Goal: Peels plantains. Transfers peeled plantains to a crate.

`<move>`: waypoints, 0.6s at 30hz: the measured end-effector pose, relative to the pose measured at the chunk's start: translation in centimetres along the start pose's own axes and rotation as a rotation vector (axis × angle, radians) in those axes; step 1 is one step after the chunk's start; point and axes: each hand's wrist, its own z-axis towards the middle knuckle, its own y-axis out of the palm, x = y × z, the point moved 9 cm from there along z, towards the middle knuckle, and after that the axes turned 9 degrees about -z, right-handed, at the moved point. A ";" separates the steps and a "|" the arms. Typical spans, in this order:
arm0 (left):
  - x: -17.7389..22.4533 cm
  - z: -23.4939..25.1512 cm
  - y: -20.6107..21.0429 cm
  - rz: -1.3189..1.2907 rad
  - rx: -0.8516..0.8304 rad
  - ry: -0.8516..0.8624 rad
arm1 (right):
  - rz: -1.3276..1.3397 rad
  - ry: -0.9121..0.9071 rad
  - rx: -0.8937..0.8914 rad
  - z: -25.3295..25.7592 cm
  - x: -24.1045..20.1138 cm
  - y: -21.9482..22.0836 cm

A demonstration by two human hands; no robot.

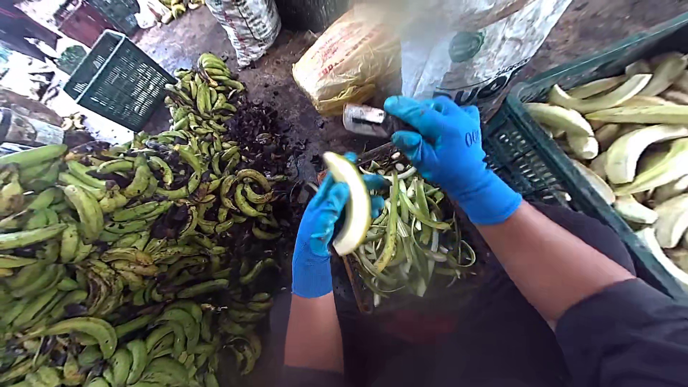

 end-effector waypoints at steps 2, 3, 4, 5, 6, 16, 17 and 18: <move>2.1 0.3 -1.6 -0.222 0.167 0.296 | 0.000 -0.090 0.048 -2.7 -3.3 -0.7; 3.0 0.3 -1.9 -0.408 0.244 0.422 | -0.003 -0.177 0.101 -4.1 -5.1 -1.2; 3.6 0.3 -2.0 -0.599 0.280 0.514 | -0.006 -0.253 0.146 -5.1 -6.6 -1.5; 4.0 0.2 -1.7 -0.694 0.270 0.568 | -0.003 -0.301 0.172 -5.5 -7.3 -1.7; 4.2 0.3 -1.2 -0.690 0.250 0.588 | 0.015 -0.315 0.180 -5.2 -7.5 -1.7; 2.5 -0.7 2.7 0.235 -0.081 0.158 | 0.118 -0.125 -0.074 -0.3 -1.9 -0.5; 1.9 -0.7 3.1 0.217 -0.141 0.107 | 0.104 -0.028 -0.175 0.5 -0.4 0.4; 1.6 -0.4 2.9 0.141 -0.121 0.099 | 0.073 0.064 -0.249 0.8 0.6 1.0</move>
